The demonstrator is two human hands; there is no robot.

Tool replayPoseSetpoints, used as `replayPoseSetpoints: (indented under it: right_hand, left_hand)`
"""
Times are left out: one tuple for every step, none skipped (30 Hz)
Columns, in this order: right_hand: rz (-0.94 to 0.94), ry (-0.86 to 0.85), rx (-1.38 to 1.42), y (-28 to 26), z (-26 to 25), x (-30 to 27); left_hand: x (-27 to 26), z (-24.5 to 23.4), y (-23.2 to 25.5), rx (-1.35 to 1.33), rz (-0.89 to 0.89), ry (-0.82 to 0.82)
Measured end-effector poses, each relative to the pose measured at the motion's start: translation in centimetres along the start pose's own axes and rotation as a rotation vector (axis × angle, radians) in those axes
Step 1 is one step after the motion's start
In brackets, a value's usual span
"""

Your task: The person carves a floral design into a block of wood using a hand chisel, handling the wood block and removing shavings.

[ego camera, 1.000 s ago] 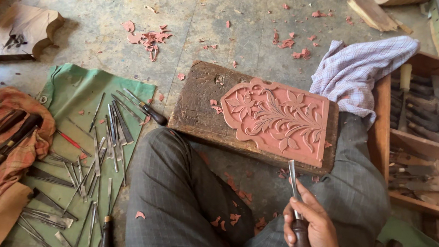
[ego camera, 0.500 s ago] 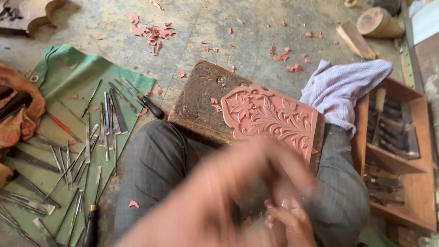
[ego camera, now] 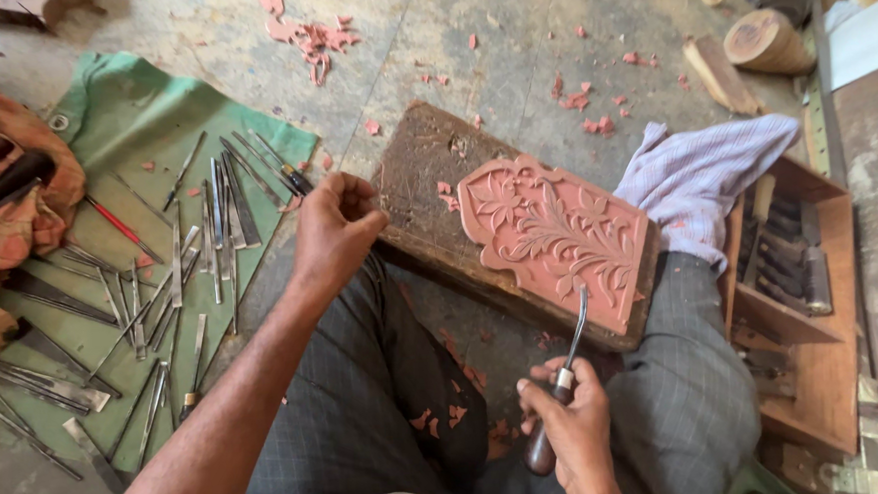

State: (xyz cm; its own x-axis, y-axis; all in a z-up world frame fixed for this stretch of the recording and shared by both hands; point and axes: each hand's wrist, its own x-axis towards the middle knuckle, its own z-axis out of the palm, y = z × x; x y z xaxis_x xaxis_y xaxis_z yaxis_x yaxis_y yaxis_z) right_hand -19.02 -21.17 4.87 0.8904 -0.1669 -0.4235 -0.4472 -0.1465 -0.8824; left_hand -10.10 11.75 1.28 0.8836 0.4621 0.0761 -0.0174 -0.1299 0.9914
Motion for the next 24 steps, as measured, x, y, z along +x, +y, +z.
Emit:
replayPoseSetpoints:
  right_hand:
    - [0.009,0.012,-0.029,0.1,0.3,0.2]
    - [0.018,0.023,-0.059,0.1,0.6,0.7]
    - [0.031,0.039,-0.088,0.2,0.7,1.2]
    - [0.002,0.076,-0.085,0.3,0.9,1.8]
    - [-0.026,0.113,-0.082,0.4,1.0,2.6]
    - [-0.053,0.15,-0.081,0.6,1.1,3.2]
    - [-0.117,0.228,-0.153,0.7,1.1,3.8]
    - [-0.18,0.304,-0.226,0.8,0.9,4.3]
    - [-0.248,0.381,-0.301,0.8,0.7,5.0]
    - [-0.217,0.413,-0.315,1.0,0.6,5.5]
    - [-0.19,0.446,-0.331,1.2,0.4,6.2]
    - [-0.163,0.48,-0.347,1.4,0.1,6.8]
    - [-0.283,0.538,-0.404,1.7,0.1,7.9]
    - [-0.404,0.594,-0.461,2.0,0.3,9.0]
    - [-0.525,0.644,-0.519,2.3,0.4,9.8]
    - [-0.551,0.655,-0.49,2.6,0.1,10.5]
    - [-0.569,0.662,-0.46,3.0,0.1,10.8]
    - [-0.588,0.669,-0.43,3.3,0.2,11.1]
    - [-0.595,0.65,-0.373,3.5,0.1,11.3]
    - [-0.602,0.631,-0.316,3.6,-0.1,11.4]
    - [-0.608,0.612,-0.257,3.6,0.0,11.7]
    - [-0.606,0.61,-0.272,3.6,0.1,11.9]
    - [-0.601,0.613,-0.286,3.6,0.0,11.8]
    - [-0.595,0.616,-0.301,3.6,0.0,11.9]
  left_hand:
    - [0.3,0.2,-0.8,0.047,-0.001,0.021]
    - [0.7,0.3,-1.6,0.094,-0.001,0.042]
    - [1.2,0.5,-2.1,0.17,0.024,0.081]
    - [2.0,0.5,-2.6,0.247,0.051,0.119]
    - [2.6,0.8,-2.8,0.326,0.08,0.155]
    - [3.1,1.0,-3.0,0.384,0.059,0.147]
    - [3.8,1.0,-3.0,0.442,0.041,0.144]
    - [4.5,1.1,-2.9,0.5,0.024,0.14]
    - [5.4,1.3,-2.6,0.522,0.023,0.131]
    - [6.3,1.4,-2.4,0.544,0.023,0.122]
    - [7.3,1.8,-2.1,0.561,0.024,0.115]
    - [8.3,2.3,-1.9,0.587,0.052,0.077]
    - [9.7,2.8,-1.6,0.608,0.083,0.042]
    - [11.1,3.7,-1.3,0.629,0.114,0.009]
    - [12.7,4.9,-1.0,0.686,0.178,-0.05]
    - [14.6,6.5,-0.8,0.742,0.242,-0.11]
    - [16.3,7.6,-0.9,0.803,0.303,-0.173]
    - [17.7,8.4,-1.2,0.807,0.404,-0.193]
    - [18.8,9.3,-1.6,0.809,0.504,-0.218]
    - [19.7,9.7,-2.3,0.807,0.441,-0.299]
    - [20.6,10.1,-2.9,0.807,0.376,-0.376]
    - [21.4,10.1,-3.6,0.798,0.144,-0.506]
    - [22.0,10.2,-4.3,0.781,-0.089,-0.635]
    - [22.2,9.9,-5.1,0.746,0.003,-0.587]
